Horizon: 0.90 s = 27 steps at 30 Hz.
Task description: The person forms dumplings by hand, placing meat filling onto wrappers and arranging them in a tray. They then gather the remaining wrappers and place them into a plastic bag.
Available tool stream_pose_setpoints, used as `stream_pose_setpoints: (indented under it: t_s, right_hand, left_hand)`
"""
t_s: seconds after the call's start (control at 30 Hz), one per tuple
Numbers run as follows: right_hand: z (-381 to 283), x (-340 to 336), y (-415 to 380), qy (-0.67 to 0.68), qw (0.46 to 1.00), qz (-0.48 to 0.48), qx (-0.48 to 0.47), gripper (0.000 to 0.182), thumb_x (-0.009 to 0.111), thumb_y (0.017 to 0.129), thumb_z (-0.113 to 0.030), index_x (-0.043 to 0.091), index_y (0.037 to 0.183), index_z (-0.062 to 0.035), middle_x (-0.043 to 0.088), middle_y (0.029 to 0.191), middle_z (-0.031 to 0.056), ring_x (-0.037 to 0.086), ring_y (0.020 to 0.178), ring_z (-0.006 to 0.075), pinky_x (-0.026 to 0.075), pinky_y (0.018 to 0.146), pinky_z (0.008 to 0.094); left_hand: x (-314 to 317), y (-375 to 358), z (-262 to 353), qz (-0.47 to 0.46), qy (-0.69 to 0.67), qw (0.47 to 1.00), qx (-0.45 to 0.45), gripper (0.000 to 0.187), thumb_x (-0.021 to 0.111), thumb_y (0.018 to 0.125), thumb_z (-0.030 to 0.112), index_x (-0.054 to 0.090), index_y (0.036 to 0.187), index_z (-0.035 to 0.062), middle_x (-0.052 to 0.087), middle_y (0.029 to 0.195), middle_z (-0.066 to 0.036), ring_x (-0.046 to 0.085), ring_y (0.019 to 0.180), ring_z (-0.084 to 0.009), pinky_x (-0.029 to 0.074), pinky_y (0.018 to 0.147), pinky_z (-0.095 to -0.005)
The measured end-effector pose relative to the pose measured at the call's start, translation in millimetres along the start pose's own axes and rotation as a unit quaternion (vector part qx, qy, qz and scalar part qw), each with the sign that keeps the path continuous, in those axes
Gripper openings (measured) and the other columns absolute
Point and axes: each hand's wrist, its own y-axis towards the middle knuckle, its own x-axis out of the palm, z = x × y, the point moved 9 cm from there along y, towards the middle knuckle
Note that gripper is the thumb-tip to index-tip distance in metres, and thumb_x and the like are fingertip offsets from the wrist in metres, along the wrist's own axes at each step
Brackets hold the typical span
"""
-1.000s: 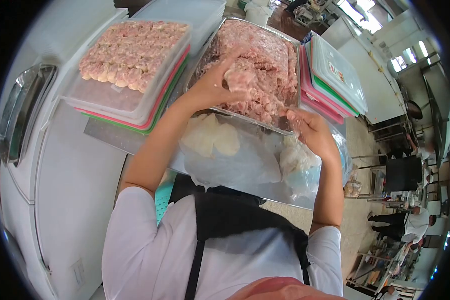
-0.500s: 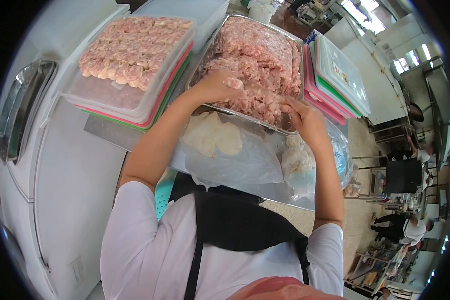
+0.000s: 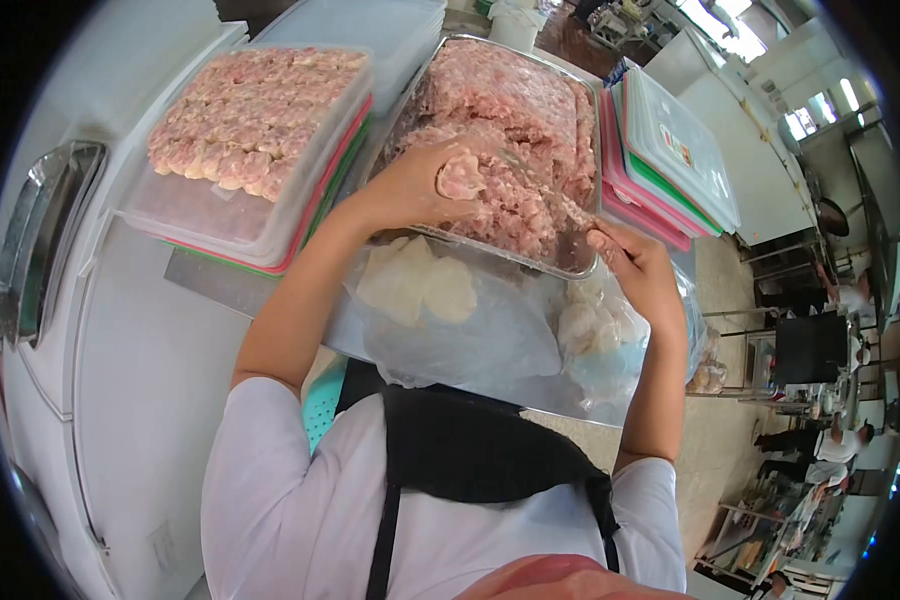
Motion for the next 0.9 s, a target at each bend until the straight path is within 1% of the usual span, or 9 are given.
stream_pose_setpoints:
  t_s: [0.13, 0.23, 0.33, 0.43, 0.53, 0.63, 0.73, 0.83, 0.9]
  right_hand:
    - [-18.6, 55.6, 6.0, 0.021, 0.994, -0.069, -0.079, 0.033, 0.063, 0.091, -0.022, 0.063, 0.115, 0.0004, 0.068, 0.108, 0.0154, 0.065, 0.091, 0.0202, 0.048, 0.084, 0.0309]
    - [-32.6, 28.0, 16.8, -0.143, 0.980, -0.031, -0.134, 0.031, 0.064, 0.089, -0.023, 0.065, 0.112, -0.0012, 0.068, 0.102, 0.0171, 0.066, 0.087, 0.0271, 0.049, 0.079, 0.0331]
    - [-63.5, 18.6, 1.0, -0.177, 0.981, 0.030, -0.080, 0.031, 0.065, 0.088, -0.024, 0.066, 0.110, -0.0023, 0.067, 0.097, 0.0177, 0.065, 0.085, 0.0312, 0.049, 0.075, 0.0339]
    - [-51.8, 29.1, 4.6, -0.208, 0.959, 0.023, -0.189, 0.031, 0.066, 0.088, -0.025, 0.067, 0.109, -0.0022, 0.066, 0.093, 0.0166, 0.065, 0.082, 0.0310, 0.049, 0.072, 0.0343]
    - [-60.0, -4.2, -0.6, -0.231, 0.969, 0.021, -0.089, 0.028, 0.061, 0.090, -0.023, 0.065, 0.112, -0.0069, 0.066, 0.102, 0.0158, 0.065, 0.086, 0.0333, 0.050, 0.075, 0.0389]
    - [-75.1, 11.6, -15.8, -0.139, 0.986, 0.007, -0.098, 0.028, 0.060, 0.091, -0.023, 0.065, 0.112, -0.0049, 0.066, 0.106, 0.0177, 0.063, 0.094, 0.0357, 0.050, 0.081, 0.0375]
    - [-51.5, 28.6, -8.8, -0.095, 0.986, 0.028, -0.133, 0.030, 0.060, 0.091, -0.021, 0.063, 0.114, -0.0019, 0.066, 0.110, 0.0185, 0.063, 0.099, 0.0346, 0.049, 0.085, 0.0359]
    - [0.2, 29.4, 10.2, -0.039, 0.991, 0.011, -0.124, 0.037, 0.061, 0.093, -0.024, 0.060, 0.119, 0.0018, 0.067, 0.110, 0.0133, 0.062, 0.101, 0.0207, 0.045, 0.090, 0.0302]
    - [18.2, 36.4, 21.5, 0.044, 0.996, -0.009, -0.072, 0.038, 0.062, 0.092, -0.026, 0.061, 0.121, -0.0019, 0.066, 0.092, 0.0035, 0.058, 0.079, 0.0101, 0.045, 0.069, 0.0235]
  left_hand:
    - [9.5, 4.5, -1.8, -0.050, -0.057, 0.996, -0.041, 0.047, 0.076, 0.072, 0.028, 0.064, 0.111, 0.0046, 0.066, 0.106, -0.018, 0.063, 0.099, -0.0294, 0.048, 0.088, -0.0356]
    - [15.2, 6.4, -21.5, -0.055, 0.000, 0.998, 0.008, 0.051, 0.078, 0.070, 0.030, 0.063, 0.112, 0.0041, 0.065, 0.107, -0.019, 0.062, 0.102, -0.0296, 0.048, 0.089, -0.0354]
    - [9.5, 1.8, -19.7, -0.094, -0.035, 0.992, -0.077, 0.070, 0.080, 0.070, 0.039, 0.055, 0.123, -0.0005, 0.058, 0.119, -0.022, 0.053, 0.115, -0.0309, 0.041, 0.099, -0.0367]
    - [11.9, 6.0, -16.0, -0.112, 0.073, 0.991, -0.023, 0.077, 0.081, 0.069, 0.041, 0.052, 0.127, -0.0006, 0.056, 0.122, -0.022, 0.052, 0.118, -0.0315, 0.039, 0.101, -0.0363]
    - [10.5, -0.2, -22.1, -0.038, 0.024, 0.998, -0.034, 0.070, 0.080, 0.070, 0.038, 0.055, 0.124, 0.0011, 0.056, 0.121, -0.021, 0.052, 0.117, -0.0314, 0.038, 0.102, -0.0363]
    - [0.6, -5.2, 14.2, -0.050, -0.054, 0.997, -0.034, 0.059, 0.079, 0.071, 0.035, 0.060, 0.117, 0.0020, 0.060, 0.115, -0.018, 0.054, 0.113, -0.0276, 0.039, 0.101, -0.0351]
    - [-11.9, -10.0, 7.0, 0.025, -0.014, 0.998, -0.057, 0.050, 0.079, 0.071, 0.029, 0.062, 0.111, 0.0031, 0.063, 0.104, -0.013, 0.055, 0.106, -0.0233, 0.040, 0.099, -0.0342]
    - [-52.3, -31.1, 17.5, 0.056, 0.037, 0.996, -0.052, 0.047, 0.079, 0.070, 0.024, 0.062, 0.110, 0.0042, 0.064, 0.094, -0.010, 0.057, 0.099, -0.0194, 0.043, 0.092, -0.0328]
    - [-96.5, -61.5, 39.3, 0.109, 0.056, 0.991, -0.055, 0.044, 0.075, 0.075, 0.022, 0.062, 0.113, 0.0041, 0.064, 0.095, -0.007, 0.057, 0.097, -0.0145, 0.044, 0.089, -0.0300]
